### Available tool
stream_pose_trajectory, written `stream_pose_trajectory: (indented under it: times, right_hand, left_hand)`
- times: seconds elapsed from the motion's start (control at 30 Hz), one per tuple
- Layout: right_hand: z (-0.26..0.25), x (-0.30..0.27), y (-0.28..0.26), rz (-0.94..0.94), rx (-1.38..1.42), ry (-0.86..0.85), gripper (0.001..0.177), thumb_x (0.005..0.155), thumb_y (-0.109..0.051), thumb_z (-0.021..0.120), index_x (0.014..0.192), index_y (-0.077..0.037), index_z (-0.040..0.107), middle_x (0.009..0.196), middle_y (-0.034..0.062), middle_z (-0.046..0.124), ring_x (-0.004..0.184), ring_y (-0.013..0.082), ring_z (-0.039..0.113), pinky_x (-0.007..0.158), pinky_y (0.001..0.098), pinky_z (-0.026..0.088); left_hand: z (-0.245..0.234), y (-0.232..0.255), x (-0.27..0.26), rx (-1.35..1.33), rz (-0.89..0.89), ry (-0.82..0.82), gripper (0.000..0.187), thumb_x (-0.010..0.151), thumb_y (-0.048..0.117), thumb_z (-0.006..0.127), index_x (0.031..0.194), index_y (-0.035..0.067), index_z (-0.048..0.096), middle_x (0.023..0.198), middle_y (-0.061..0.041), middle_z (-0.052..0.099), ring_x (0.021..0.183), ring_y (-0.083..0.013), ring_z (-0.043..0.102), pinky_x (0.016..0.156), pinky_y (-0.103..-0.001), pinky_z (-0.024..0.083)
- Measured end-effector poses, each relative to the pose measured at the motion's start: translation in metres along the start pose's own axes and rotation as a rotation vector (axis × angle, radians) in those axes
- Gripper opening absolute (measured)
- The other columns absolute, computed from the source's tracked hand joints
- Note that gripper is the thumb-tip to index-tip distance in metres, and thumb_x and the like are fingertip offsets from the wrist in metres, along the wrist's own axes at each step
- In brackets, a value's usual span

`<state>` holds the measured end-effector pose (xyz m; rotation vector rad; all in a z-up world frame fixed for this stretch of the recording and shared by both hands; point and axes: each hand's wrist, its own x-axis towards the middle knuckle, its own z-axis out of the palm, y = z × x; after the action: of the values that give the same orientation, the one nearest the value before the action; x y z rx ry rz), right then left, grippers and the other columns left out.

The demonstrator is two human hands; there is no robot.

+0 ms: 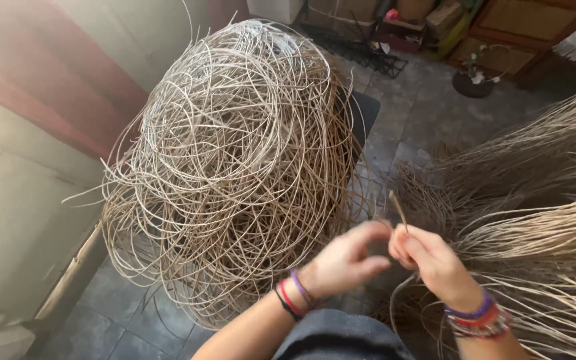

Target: Weaving and tying natural fiber strands onto a metal frame to create a decorative piece.

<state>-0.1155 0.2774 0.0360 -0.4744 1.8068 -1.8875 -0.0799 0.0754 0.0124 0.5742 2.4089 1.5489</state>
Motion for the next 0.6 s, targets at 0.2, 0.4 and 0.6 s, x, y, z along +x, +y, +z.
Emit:
stream_pose_trajectory:
  times: [0.2, 0.4, 0.6]
  right_hand:
    - [-0.044, -0.029, 0.015, 0.221, -0.361, -0.138, 0.049, 0.101, -0.041, 0.048, 0.074, -0.007, 0.07, 0.063, 0.0006, 0.051, 0.055, 0.0136, 0.043, 0.054, 0.0304, 0.038]
    - [0.007, -0.003, -0.027, 0.031, 0.017, -0.008, 0.047, 0.101, -0.033, 0.049, 0.11, 0.006, 0.073, 0.137, 0.0223, 0.072, 0.121, 0.0307, 0.072, 0.106, 0.0429, 0.055]
    - [-0.018, -0.039, -0.01, 0.009, -0.421, 0.185, 0.043, 0.111, -0.028, 0.04, 0.071, -0.011, 0.047, 0.067, 0.0002, 0.045, 0.06, 0.0122, 0.04, 0.06, 0.0288, 0.037]
  left_hand:
    - [-0.035, -0.002, 0.005, -1.39, 0.133, 0.419, 0.028, 0.112, 0.028, 0.041, 0.114, 0.006, 0.06, 0.076, -0.004, 0.058, 0.055, -0.0105, 0.042, 0.05, -0.023, 0.032]
    - [0.021, 0.002, -0.002, -0.024, 0.184, -0.129, 0.015, 0.089, 0.004, 0.054, 0.097, 0.015, 0.061, 0.083, -0.001, 0.065, 0.07, -0.0193, 0.067, 0.068, -0.035, 0.055]
    - [-0.016, 0.01, 0.003, -0.807, -0.038, 0.048, 0.079, 0.08, -0.004, 0.064, 0.153, 0.012, 0.041, 0.14, -0.012, 0.059, 0.08, -0.0073, 0.058, 0.068, -0.023, 0.052]
